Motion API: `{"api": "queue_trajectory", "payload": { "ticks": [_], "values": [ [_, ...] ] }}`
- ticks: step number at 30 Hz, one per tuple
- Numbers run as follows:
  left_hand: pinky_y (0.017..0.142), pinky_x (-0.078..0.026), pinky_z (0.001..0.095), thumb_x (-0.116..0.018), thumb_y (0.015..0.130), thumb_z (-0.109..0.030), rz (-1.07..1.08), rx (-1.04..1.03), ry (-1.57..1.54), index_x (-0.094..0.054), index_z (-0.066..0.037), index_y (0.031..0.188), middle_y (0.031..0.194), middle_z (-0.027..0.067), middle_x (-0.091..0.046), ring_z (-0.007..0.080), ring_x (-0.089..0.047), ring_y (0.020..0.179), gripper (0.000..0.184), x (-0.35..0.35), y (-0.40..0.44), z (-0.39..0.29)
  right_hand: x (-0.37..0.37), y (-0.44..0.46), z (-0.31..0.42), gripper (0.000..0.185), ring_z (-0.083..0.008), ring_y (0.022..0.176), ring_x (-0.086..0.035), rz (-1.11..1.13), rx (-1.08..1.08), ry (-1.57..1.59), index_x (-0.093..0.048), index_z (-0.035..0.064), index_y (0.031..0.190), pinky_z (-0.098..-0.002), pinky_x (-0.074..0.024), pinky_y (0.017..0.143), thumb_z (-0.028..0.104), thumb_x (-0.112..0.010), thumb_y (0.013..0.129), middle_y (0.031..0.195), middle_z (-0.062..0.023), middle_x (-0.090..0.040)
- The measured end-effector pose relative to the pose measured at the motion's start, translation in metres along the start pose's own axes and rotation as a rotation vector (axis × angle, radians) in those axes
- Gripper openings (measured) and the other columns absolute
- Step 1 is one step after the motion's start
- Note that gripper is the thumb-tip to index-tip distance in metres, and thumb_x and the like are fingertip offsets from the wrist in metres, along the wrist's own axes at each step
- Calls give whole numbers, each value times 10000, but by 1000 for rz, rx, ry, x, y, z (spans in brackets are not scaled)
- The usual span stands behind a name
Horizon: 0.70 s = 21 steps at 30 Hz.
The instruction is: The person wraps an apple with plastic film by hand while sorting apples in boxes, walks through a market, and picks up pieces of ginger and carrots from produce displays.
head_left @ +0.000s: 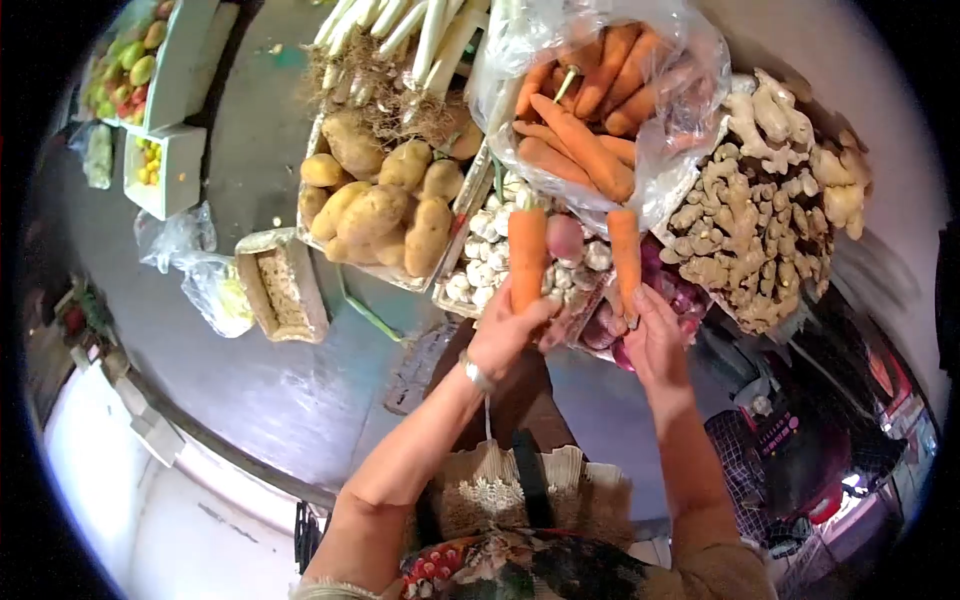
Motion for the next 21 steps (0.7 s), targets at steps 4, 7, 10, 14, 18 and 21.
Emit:
{"api": "queue_trajectory", "payload": {
  "ticks": [4,7,10,14,18,21],
  "values": [
    [426,-387,227,-657,832,-75,-239,105,126,-487,-73,1133,681,-1,-513,93,-480,489,346,57,-55,25,-19,0,-16,275,-112,691,-483,55,-76,-61,-561,-1,1049,-261,-420,623,258,-535,964,828,-45,-555],
    [381,-349,235,-672,821,-77,-347,108,167,-500,-81,1134,656,-18,-497,75,-435,430,357,95,-86,34,-46,3,-29,266,-111,671,-486,106,-164,-133,-571,-4,994,-251,-420,598,258,-543,960,791,-38,-551],
    [382,-350,238,-665,825,-69,-382,107,111,-496,-76,1158,650,-18,-492,80,-440,431,373,109,-102,30,-72,7,-40,264,-114,663,-486,132,-201,-101,-573,-4,981,-254,-416,588,257,-546,958,785,-37,-548],
    [389,-362,253,-638,850,-74,-374,91,33,-478,-51,1196,639,-13,-490,101,-432,414,382,112,-101,13,-99,15,-52,249,-110,641,-486,157,-175,-191,-582,10,964,-245,-406,594,255,-535,963,759,-22,-549],
    [587,-500,267,-617,883,-94,-264,19,-133,-437,-22,1267,916,52,-637,132,-617,729,430,93,-85,-27,-122,14,-66,239,-90,644,-492,189,-92,-326,-587,12,986,-247,-411,594,245,-537,965,771,-4,-565],
    [709,-517,273,-624,893,-116,-166,20,-243,-473,-27,1251,1064,51,-637,129,-619,905,399,93,-82,-43,-142,3,-95,208,-100,719,-551,148,-100,-305,-579,2,1066,-248,-476,646,174,-550,952,850,-34,-588]
  ]
}}
Point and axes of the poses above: each hand's wrist, its own y-axis towards the middle knuckle, its own x-axis out of the back of the hand, z = x × y, the point moved 8 cm from there along y, towards the middle knuckle
